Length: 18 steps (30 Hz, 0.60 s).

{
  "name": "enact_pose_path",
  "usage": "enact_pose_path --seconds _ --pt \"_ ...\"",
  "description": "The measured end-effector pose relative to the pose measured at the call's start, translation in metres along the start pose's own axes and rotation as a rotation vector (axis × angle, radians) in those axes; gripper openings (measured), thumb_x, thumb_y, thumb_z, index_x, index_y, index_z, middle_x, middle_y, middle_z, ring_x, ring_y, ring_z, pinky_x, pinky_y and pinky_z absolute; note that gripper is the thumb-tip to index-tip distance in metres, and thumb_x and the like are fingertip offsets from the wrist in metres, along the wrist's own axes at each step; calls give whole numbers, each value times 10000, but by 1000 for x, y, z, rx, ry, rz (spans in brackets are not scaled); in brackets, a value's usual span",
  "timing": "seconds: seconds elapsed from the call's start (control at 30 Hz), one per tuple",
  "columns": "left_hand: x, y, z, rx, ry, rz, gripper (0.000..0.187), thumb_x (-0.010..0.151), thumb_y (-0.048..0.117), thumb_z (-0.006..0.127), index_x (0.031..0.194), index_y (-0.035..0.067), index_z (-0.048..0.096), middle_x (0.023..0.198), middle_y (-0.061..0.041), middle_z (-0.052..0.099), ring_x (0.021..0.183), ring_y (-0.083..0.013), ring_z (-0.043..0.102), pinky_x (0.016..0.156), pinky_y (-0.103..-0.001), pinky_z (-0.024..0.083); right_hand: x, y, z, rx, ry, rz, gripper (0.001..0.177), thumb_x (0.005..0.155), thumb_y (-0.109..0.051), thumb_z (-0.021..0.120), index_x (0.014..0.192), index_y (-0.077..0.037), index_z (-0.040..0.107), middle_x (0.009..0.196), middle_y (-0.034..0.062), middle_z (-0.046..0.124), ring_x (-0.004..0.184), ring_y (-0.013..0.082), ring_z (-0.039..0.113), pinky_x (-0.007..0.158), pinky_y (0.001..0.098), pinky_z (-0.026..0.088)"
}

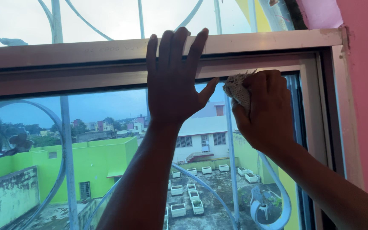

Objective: The person cleans the metal frame of a window using a textured cloth. They wipe the bottom horizontal track, the vertical side frame, and the top horizontal frame, moving the cloth back and forth to remove dust and dirt from the crevices.

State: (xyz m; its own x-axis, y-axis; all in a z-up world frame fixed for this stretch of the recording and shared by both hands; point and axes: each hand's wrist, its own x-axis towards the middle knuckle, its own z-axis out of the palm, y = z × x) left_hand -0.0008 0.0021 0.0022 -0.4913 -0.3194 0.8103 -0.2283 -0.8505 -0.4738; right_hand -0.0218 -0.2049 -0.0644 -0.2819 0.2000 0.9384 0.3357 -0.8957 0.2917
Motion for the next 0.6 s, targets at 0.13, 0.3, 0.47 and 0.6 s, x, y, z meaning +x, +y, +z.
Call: enact_pose_path --seconds 0.13,0.3,0.47,0.6 --pt "-1 1 0 -8 -2 -7 951 885 582 834 1612 173 378 1485 -182 469 1465 -391 412 1308 -612 217 5 6 -2 136 -145 68 418 822 -178 737 1137 -39 499 1092 172 477 953 316 547 721 473 469" --pt "0 1 1 -2 16 -3 936 900 571 830 1617 177 375 1494 -178 466 1474 -388 408 1313 -608 217 4 16 -5 112 -96 43 436 824 -157 709 1177 -24 491 1133 186 462 1007 334 531 782 496 462" --pt "0 1 0 3 10 -5 931 900 579 826 1611 171 385 1486 -182 468 1466 -391 414 1309 -606 220 3 7 4 91 -79 23 484 821 -184 705 1205 -1 474 1146 208 434 1024 365 514 763 495 462" --pt "0 2 -1 4 4 -8 933 899 581 824 1609 162 388 1480 -186 473 1459 -394 420 1308 -604 217 7 9 -1 132 -123 -40 474 845 -198 700 1211 -1 473 1155 211 437 1022 356 522 787 500 475"
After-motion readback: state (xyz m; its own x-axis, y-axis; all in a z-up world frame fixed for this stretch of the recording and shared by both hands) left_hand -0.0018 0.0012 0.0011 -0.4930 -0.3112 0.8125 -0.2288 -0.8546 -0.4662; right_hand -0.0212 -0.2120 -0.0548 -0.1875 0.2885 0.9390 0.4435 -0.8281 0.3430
